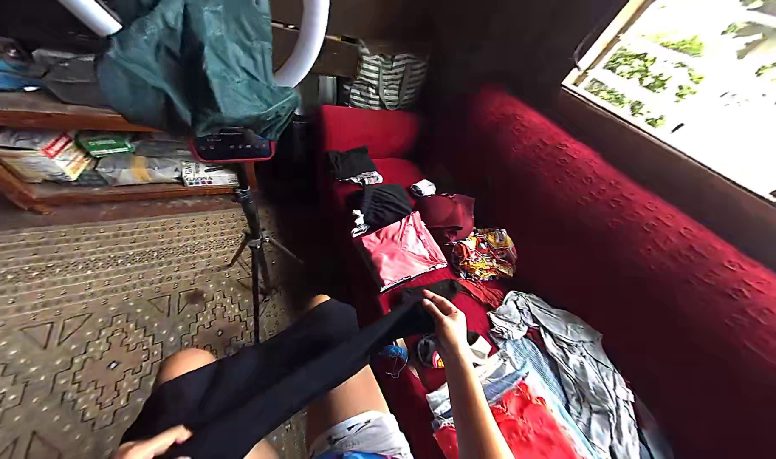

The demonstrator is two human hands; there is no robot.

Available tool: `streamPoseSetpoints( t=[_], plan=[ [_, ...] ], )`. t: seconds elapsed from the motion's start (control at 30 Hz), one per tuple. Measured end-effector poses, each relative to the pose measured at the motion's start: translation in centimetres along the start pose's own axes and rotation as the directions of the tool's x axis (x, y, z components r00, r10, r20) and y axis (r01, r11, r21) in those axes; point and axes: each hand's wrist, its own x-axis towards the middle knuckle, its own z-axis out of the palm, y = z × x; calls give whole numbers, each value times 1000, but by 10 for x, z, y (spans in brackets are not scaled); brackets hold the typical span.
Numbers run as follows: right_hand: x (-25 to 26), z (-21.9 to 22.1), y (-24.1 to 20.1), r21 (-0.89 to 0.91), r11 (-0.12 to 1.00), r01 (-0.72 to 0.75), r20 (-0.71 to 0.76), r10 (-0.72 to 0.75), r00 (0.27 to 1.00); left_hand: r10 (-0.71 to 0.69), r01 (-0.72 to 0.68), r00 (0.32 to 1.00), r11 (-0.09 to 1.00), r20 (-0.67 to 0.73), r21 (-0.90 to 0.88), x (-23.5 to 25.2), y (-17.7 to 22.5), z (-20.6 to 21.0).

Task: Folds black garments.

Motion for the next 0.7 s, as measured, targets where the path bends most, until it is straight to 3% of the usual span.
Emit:
streamPoseSetpoints(
  t=[0.17,0.33,0.47,0.6,0.7],
  plan=[
    [-4,-7,-5,-61,991,119,50,-116,992,-14,27,974,998,-227,56,0,-22,-14],
    [22,-17,4,-201,956,212,157,-182,971,-149,194,934,975,-324,111,10,-37,-18],
    [34,-16,11,-263,925,274,221,-219,950,-178,171,885,984,-430,-57,0,-66,-9],
    [49,-12,5,-279,920,273,268,-199,943,-238,36,832,924,-502,-380,-14,-78,-4],
    [73,-1,32,-509,803,311,371,-121,921,-294,20,782,893,-549,-449,-6,-83,-3]
  ],
)
